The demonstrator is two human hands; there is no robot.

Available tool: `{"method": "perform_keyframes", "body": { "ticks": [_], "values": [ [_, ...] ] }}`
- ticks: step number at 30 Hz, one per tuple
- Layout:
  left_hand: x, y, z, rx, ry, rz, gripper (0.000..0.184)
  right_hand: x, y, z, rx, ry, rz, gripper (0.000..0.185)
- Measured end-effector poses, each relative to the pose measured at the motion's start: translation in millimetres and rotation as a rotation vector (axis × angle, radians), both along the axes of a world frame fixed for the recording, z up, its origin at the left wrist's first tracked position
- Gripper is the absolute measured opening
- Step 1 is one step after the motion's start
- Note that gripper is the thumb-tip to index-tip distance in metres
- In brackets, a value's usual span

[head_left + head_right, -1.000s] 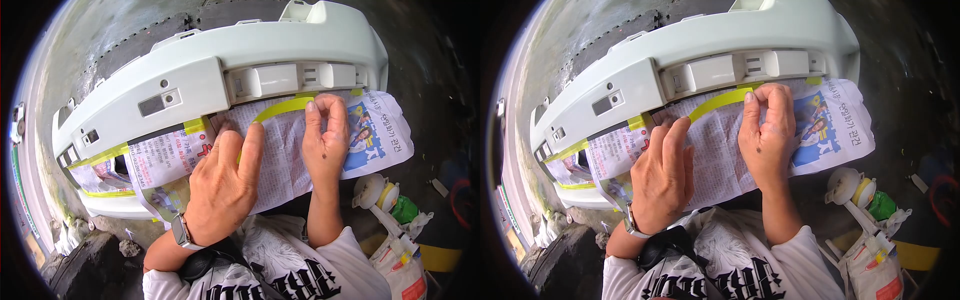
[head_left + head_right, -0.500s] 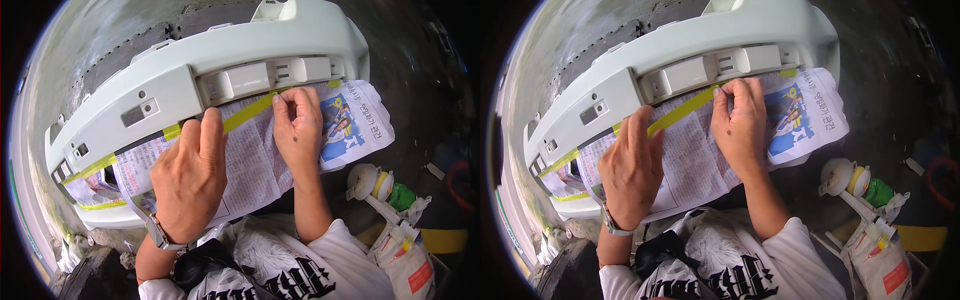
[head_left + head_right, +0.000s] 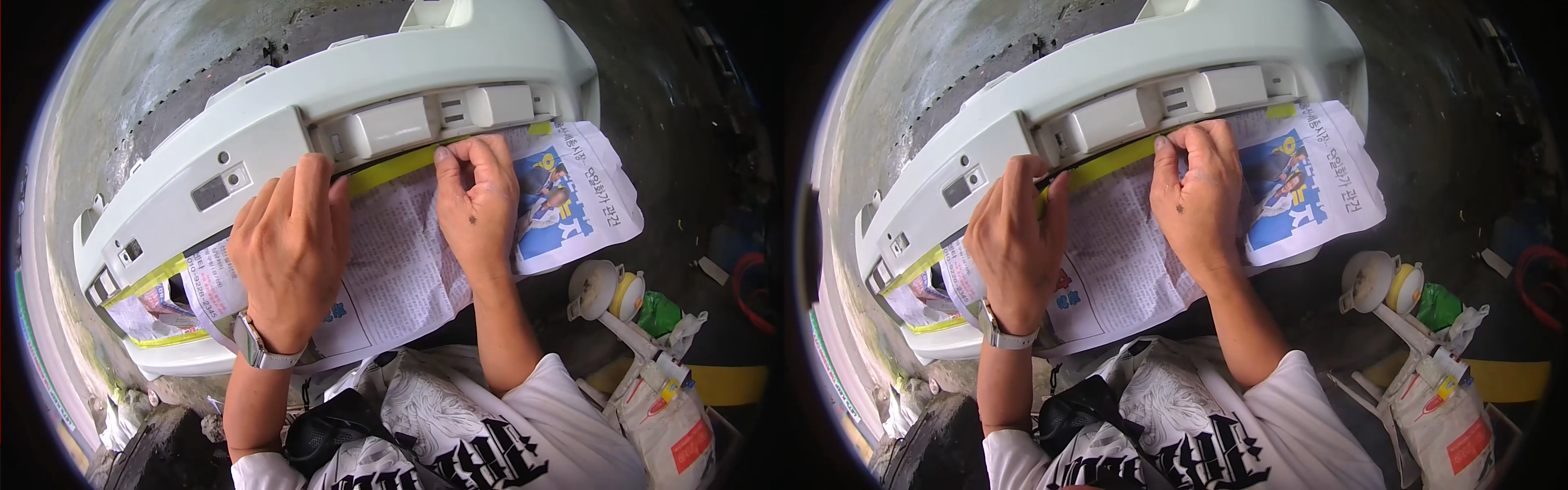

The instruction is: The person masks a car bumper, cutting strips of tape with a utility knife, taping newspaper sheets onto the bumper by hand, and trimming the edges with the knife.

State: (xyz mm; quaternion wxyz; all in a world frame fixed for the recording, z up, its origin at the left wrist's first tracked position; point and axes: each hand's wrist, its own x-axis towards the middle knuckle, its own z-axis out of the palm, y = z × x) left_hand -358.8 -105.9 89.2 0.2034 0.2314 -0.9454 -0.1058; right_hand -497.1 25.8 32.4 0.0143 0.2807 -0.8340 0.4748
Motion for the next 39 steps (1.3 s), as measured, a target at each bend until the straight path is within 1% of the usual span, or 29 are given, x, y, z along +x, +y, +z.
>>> {"method": "perform_keyframes", "body": {
  "ticks": [9, 17, 25, 28, 30, 39],
  "values": [
    [0.0, -0.1, -2.8, 0.011, 0.066, 0.003, 0.022, -2.3, 1.7, -1.1, -0.006, 0.003, 0.002, 0.007],
    [-1.2, -0.1, -2.5, 0.012, 0.056, 0.013, 0.023, -1.7, 0.0, -1.6, 0.018, -0.015, -0.021, 0.008],
    [-0.9, -3.4, -6.5, -0.021, 0.077, -0.002, 0.026, -4.0, -2.6, -0.6, 0.024, -0.015, -0.028, 0.013],
    [-1.7, -4.4, -6.4, -0.023, 0.037, 0.009, 0.026, -3.4, -3.5, 0.4, 0.018, -0.019, -0.021, 0.014],
    [-1.2, -4.9, -9.0, -0.018, 0.098, -0.002, 0.026, -3.5, -2.3, 1.9, 0.017, -0.006, -0.017, 0.013],
    [1.8, -6.6, -6.4, 0.011, 0.074, 0.008, 0.028, -2.7, -3.0, 2.3, 0.020, -0.013, -0.010, 0.013]
  ]
}}
